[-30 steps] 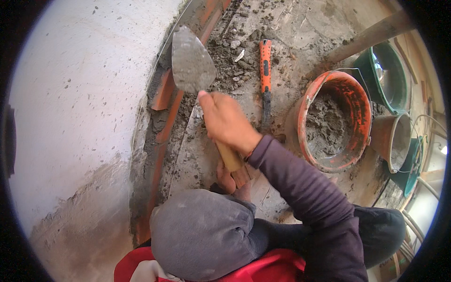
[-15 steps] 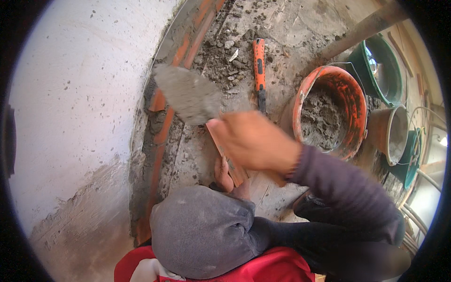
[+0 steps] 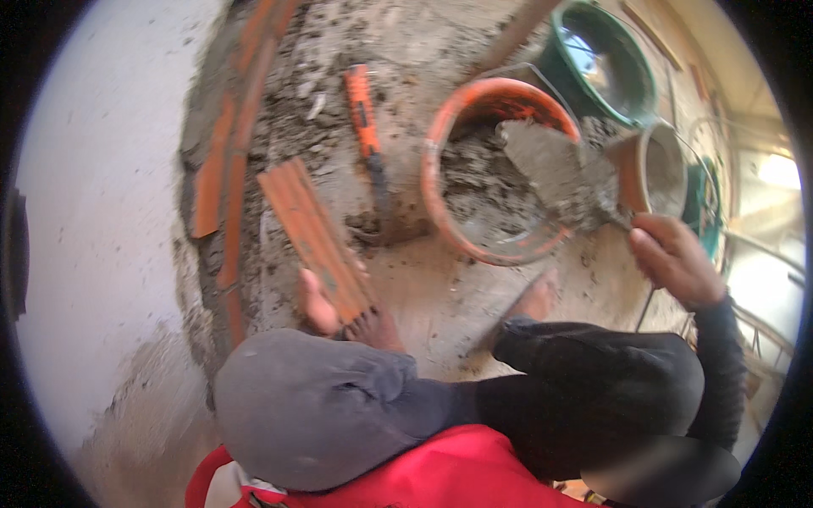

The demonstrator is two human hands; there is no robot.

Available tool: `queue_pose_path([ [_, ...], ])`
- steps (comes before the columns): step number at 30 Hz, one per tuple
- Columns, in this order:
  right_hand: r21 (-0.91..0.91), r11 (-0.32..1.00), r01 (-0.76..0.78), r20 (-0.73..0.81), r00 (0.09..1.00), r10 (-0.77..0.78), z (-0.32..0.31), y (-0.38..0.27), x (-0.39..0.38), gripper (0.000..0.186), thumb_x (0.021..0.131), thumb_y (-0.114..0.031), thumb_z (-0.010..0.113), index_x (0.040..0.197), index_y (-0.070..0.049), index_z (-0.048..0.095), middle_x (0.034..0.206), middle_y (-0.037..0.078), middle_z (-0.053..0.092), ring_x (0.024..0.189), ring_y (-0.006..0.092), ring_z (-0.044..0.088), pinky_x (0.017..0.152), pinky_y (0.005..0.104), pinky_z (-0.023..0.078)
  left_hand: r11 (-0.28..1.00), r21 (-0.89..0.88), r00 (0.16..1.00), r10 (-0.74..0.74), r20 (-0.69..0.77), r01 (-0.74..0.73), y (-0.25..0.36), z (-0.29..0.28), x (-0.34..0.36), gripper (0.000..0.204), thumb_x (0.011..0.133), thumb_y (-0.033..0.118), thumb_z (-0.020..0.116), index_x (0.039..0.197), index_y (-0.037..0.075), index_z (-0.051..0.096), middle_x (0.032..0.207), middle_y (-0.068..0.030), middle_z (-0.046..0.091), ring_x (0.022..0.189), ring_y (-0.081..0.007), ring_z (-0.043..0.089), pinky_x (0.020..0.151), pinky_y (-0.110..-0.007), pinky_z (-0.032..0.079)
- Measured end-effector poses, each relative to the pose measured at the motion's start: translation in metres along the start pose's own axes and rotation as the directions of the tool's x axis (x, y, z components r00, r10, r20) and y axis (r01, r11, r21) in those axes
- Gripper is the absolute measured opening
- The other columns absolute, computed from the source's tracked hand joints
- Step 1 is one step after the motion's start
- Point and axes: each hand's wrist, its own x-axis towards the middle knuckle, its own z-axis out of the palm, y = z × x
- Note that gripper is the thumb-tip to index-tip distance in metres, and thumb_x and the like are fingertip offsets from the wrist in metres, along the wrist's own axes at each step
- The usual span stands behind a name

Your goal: The person prepares mortar in a bucket, applies it to a brick using a trowel, and then places the brick onto a wall under construction, tapping it into place with a hammer.

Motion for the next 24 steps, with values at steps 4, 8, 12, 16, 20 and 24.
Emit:
queue_pose_path([
  [4, 0.134, 0.979, -0.155, 0.116, 0.983, 0.139, 0.038, 0.063, 0.001, 0.032, 0.103, -0.027, 0.048, 0.080, -0.005, 0.051, 0.062, -0.002, 0.047, 0.051, 0.0071, 0.045, 0.045, 0.0243, 0.037, 0.984, 0.168, 0.965, 0.017, 0.263, -0.063, 0.028, 0.017, 0.036, 0.071, 0.099, 0.060, 0.035, 0.136, -0.001, 0.039, 0.118, -0.0171, 0.055, 0.102, -0.0278, 0.058, 0.085, -0.042, 0.052],
  [8, -0.060, 0.968, -0.244, 0.143, 0.958, 0.250, 0.039, 0.079, -0.016, 0.036, 0.100, -0.028, 0.046, 0.077, -0.001, 0.053, 0.060, 0.002, 0.050, 0.051, 0.0122, 0.049, 0.047, 0.0307, 0.041, 0.984, 0.175, 0.935, -0.035, 0.352, -0.030, 0.042, 0.041, 0.054, 0.067, 0.101, 0.056, 0.035, 0.136, -0.001, 0.039, 0.119, -0.0190, 0.055, 0.099, -0.0282, 0.061, 0.082, -0.043, 0.055],
  [12, -0.292, 0.934, -0.208, 0.035, 0.973, 0.228, 0.018, 0.105, -0.046, 0.034, 0.095, -0.028, 0.051, 0.079, 0.002, 0.053, 0.060, 0.010, 0.052, 0.054, 0.0258, 0.053, 0.054, 0.0395, 0.043, 0.995, 0.075, 0.915, -0.086, 0.394, 0.061, 0.050, 0.048, 0.049, 0.071, 0.100, 0.058, 0.032, 0.138, -0.002, 0.037, 0.121, -0.0191, 0.054, 0.100, -0.0287, 0.061, 0.083, -0.043, 0.055],
  [16, -0.500, 0.862, -0.083, -0.195, 0.981, -0.019, 0.007, 0.131, -0.059, 0.032, 0.090, -0.028, 0.059, 0.086, 0.004, 0.056, 0.075, 0.019, 0.058, 0.072, 0.0385, 0.056, 0.068, 0.0449, 0.044, 0.984, -0.026, 0.925, -0.155, 0.346, 0.175, 0.051, 0.051, 0.035, 0.075, 0.099, 0.061, 0.030, 0.139, -0.002, 0.037, 0.122, -0.0192, 0.054, 0.101, -0.0283, 0.061, 0.085, -0.042, 0.055],
  [20, -0.353, 0.928, 0.124, -0.452, 0.846, -0.285, 0.079, 0.177, -0.019, 0.033, 0.079, 0.000, 0.065, 0.111, 0.002, 0.057, 0.091, 0.020, 0.058, 0.086, 0.0394, 0.056, 0.078, 0.0450, 0.045, 0.955, -0.054, 0.882, -0.246, 0.402, 0.291, 0.043, 0.030, 0.033, 0.074, 0.099, 0.061, 0.029, 0.142, 0.002, 0.035, 0.122, -0.0187, 0.054, 0.101, -0.0270, 0.061, 0.085, -0.042, 0.054],
  [24, -0.623, 0.738, 0.258, -0.444, 0.661, -0.605, 0.097, 0.245, 0.000, 0.046, 0.081, 0.005, 0.063, 0.126, 0.000, 0.055, 0.115, 0.024, 0.061, 0.106, 0.0375, 0.061, 0.091, 0.0367, 0.046, 0.951, -0.134, 0.893, -0.207, 0.401, 0.280, 0.046, 0.015, 0.021, 0.069, 0.101, 0.057, 0.029, 0.146, 0.005, 0.029, 0.122, -0.0182, 0.053, 0.100, -0.0268, 0.061, 0.083, -0.041, 0.055],
])
